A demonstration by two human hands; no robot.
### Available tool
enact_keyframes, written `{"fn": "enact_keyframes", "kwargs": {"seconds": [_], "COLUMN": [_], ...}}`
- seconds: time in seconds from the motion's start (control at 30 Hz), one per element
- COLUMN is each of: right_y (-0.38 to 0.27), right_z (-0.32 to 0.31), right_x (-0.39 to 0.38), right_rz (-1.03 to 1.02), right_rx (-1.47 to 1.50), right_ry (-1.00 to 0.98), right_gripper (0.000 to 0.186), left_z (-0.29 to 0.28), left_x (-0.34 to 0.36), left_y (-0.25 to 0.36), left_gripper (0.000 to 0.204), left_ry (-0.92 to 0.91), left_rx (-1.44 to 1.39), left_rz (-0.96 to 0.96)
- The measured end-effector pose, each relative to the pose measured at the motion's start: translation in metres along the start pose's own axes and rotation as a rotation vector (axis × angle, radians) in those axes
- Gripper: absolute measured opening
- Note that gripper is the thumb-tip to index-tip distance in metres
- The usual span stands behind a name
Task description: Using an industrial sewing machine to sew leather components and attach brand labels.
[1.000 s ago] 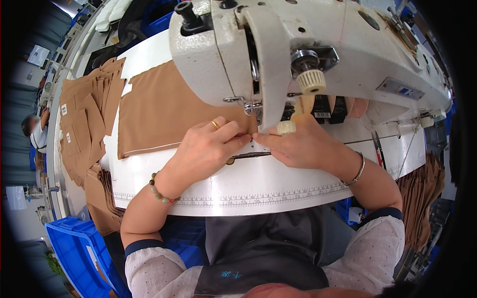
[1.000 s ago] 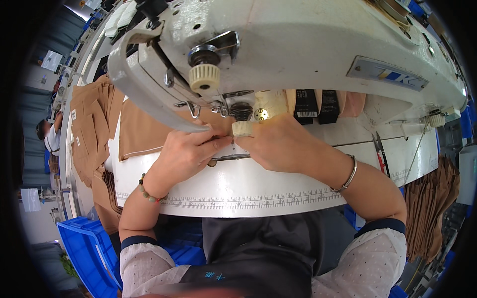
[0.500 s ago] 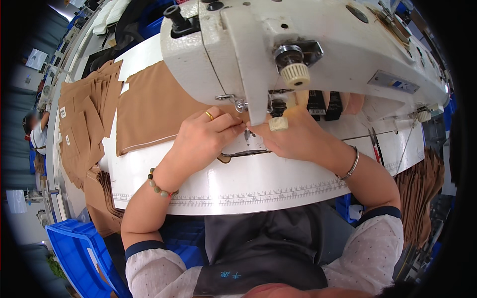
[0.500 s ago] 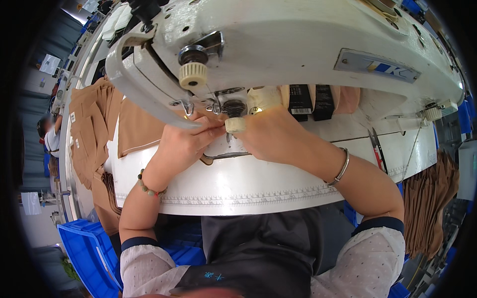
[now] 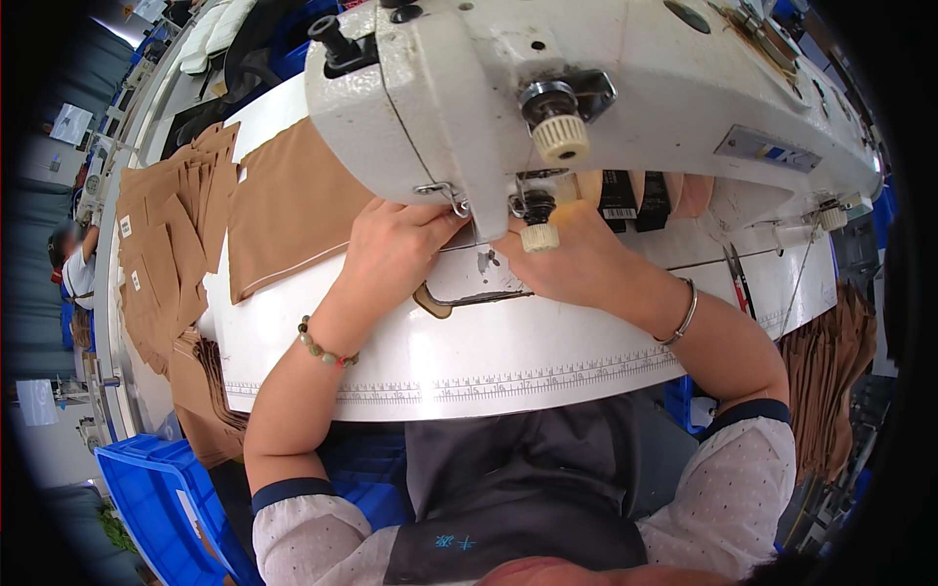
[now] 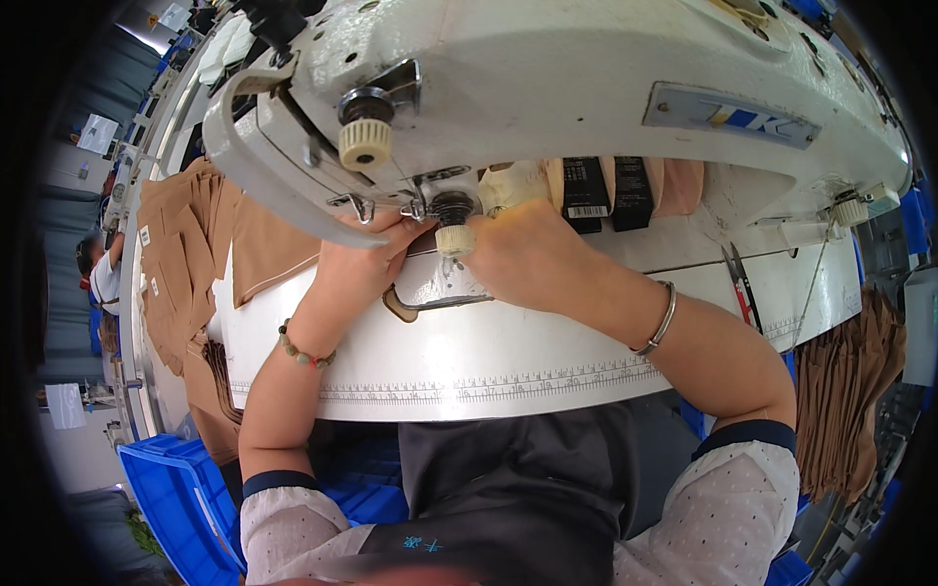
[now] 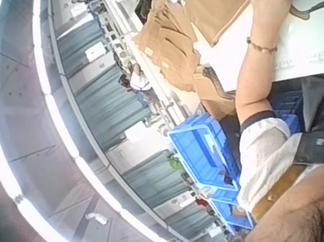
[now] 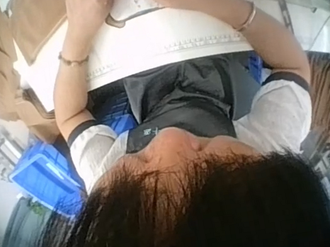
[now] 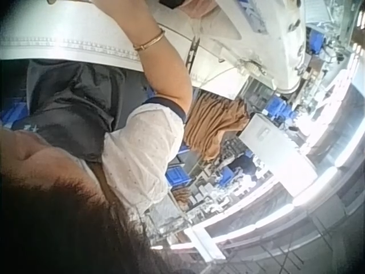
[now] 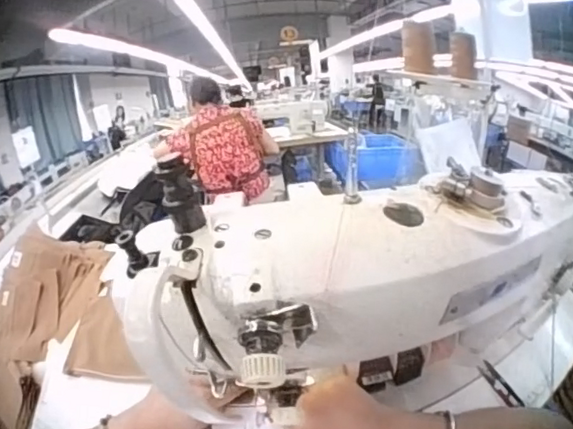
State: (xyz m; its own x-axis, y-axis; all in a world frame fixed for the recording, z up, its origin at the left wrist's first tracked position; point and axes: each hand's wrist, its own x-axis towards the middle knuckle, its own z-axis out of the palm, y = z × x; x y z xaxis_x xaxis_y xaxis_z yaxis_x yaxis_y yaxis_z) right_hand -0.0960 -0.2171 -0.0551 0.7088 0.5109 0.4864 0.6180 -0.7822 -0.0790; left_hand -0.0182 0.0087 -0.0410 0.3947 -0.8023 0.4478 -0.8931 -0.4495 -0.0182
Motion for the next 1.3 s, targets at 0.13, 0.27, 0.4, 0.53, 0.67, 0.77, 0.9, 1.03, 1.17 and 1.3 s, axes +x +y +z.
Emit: {"fn": "enact_keyframes", "kwargs": {"seconds": [0.13,0.27,0.4,0.53,0.67,0.77,0.9,1.03,1.17,1.3], "right_y": [0.0,0.0,-0.001,-0.001,-0.004,-0.01,-0.043,-0.088,-0.11,-0.116], "right_z": [-0.002,0.0,-0.003,-0.008,-0.011,-0.017,-0.037,-0.038,-0.045,-0.088], "right_x": [0.001,0.001,0.001,0.001,0.001,-0.004,-0.002,0.003,0.004,-0.013], "right_rz": [-0.012,0.001,-0.008,-0.004,-0.024,-0.021,0.107,0.274,0.212,-0.029], "right_rx": [-0.007,0.01,0.017,0.027,0.03,-0.031,0.132,0.317,0.385,0.163], "right_ry": [-0.028,-0.012,0.004,-0.031,-0.02,-0.141,-0.247,0.15,0.288,0.399], "right_gripper": [0.005,0.007,0.008,0.007,0.007,0.031,0.033,0.082,0.087,0.06], "left_z": [0.001,-0.002,-0.008,-0.042,-0.051,-0.053,-0.091,-0.173,-0.233,-0.258], "left_x": [0.001,-0.001,0.003,-0.005,-0.02,-0.034,-0.047,-0.044,-0.051,-0.088], "left_y": [0.0,0.002,-0.002,-0.013,-0.019,-0.012,0.004,0.047,0.079,0.062], "left_gripper": [0.041,0.026,0.023,0.015,0.019,0.022,0.024,0.024,0.023,0.023], "left_ry": [0.037,-0.026,0.041,-0.215,-0.279,-0.205,-0.042,0.186,0.352,0.499], "left_rx": [-0.023,-0.015,-0.046,-0.146,-0.181,-0.214,-0.121,0.07,0.208,0.052], "left_rz": [0.011,-0.021,-0.021,-0.45,-0.607,-0.581,-0.56,-0.498,-0.362,-0.48]}}
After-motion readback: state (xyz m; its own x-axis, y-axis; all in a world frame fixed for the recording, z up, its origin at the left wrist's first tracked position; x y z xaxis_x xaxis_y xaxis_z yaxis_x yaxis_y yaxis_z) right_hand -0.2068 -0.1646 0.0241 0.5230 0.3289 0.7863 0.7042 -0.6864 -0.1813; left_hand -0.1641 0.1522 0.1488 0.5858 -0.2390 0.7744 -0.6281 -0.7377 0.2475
